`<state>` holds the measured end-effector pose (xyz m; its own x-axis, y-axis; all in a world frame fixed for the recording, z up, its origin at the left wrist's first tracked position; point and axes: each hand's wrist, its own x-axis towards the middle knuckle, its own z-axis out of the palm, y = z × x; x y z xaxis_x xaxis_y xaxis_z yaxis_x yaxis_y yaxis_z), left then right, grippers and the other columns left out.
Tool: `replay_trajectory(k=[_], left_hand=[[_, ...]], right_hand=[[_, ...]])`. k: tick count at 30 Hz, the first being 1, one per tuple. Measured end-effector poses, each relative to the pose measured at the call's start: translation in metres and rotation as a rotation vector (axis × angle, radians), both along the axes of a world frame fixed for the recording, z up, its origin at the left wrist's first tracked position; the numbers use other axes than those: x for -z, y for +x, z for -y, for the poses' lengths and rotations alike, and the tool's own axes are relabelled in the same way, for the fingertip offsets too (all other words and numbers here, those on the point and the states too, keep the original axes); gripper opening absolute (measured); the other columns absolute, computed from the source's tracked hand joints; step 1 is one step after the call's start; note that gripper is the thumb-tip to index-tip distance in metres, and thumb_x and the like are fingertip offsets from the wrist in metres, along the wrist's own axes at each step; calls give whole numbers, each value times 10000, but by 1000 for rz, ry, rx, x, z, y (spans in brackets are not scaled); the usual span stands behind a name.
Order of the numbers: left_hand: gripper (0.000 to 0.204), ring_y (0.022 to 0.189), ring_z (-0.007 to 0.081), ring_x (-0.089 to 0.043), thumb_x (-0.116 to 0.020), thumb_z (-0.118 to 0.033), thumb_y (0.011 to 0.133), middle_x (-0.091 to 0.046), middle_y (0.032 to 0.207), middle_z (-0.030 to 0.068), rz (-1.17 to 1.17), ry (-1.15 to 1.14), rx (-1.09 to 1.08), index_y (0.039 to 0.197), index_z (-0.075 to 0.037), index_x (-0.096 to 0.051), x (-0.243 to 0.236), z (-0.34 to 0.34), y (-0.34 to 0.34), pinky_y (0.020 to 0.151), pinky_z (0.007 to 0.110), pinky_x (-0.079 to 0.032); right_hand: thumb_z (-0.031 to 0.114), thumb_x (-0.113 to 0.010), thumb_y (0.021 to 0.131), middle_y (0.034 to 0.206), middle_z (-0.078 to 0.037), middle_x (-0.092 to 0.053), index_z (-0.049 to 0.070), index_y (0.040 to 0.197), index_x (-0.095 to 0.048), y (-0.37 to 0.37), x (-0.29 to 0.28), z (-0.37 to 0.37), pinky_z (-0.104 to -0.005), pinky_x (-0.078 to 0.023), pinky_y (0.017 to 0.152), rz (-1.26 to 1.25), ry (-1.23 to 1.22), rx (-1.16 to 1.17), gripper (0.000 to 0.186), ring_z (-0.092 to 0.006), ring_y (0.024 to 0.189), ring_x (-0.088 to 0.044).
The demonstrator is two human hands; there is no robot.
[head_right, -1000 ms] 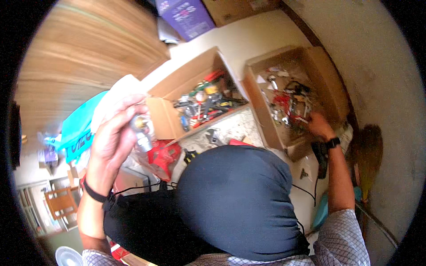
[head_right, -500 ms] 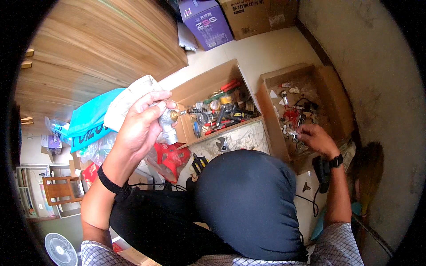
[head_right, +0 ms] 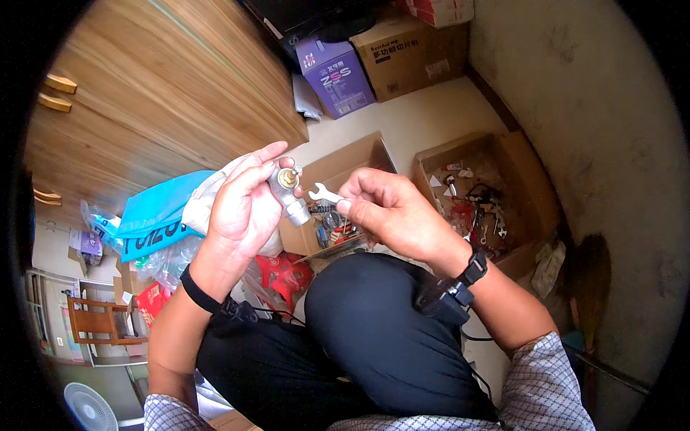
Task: The person sorts through various metal nuts, bolts, and small components in cardboard boxes and fits a brass piece into a metal valve body.
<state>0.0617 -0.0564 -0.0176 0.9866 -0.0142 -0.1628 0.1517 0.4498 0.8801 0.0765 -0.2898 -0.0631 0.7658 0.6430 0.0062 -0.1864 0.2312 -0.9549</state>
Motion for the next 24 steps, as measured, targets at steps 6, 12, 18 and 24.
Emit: replay_trajectory(k=[6, 12, 18, 24], left_hand=[[419, 970, 253, -602, -543, -77, 902, -600, 1033, 124, 32, -71, 8, 1297, 47, -482, -7, -1, -9, 847, 405, -509], [415, 961, 246, -582, -554, -83, 880, -589, 1005, 114, 67, -104, -1, 1273, 36, -499, -9, 0, -15, 868, 389, -499], [388, 965, 242, -575, -548, -83, 878, -576, 995, 107, 82, -107, -2, 1246, 33, -507, -12, -3, -21, 888, 369, -488], [376, 971, 241, -576, -532, -75, 885, -577, 998, 106, 85, -86, -18, 1244, 31, -502, -15, -4, -25, 903, 362, -483]], right_hand=[[188, -603, 986, 735, 43, -540, 44, 937, -594, -10, -9, -19, -201, -387, 505, 19, 50, 4, 152, -25, 595, -466], [184, -610, 980, 727, 43, -543, 45, 930, -591, -18, -19, -34, -205, -374, 485, 15, 51, 37, 149, -24, 576, -466], [186, -616, 975, 726, 42, -546, 42, 929, -589, -23, -24, -40, -203, -384, 488, 12, 52, 28, 154, -27, 570, -476], [174, -609, 976, 731, 39, -550, 38, 928, -584, -24, -21, -41, -202, -380, 491, 42, 38, 47, 146, -25, 575, -477]])
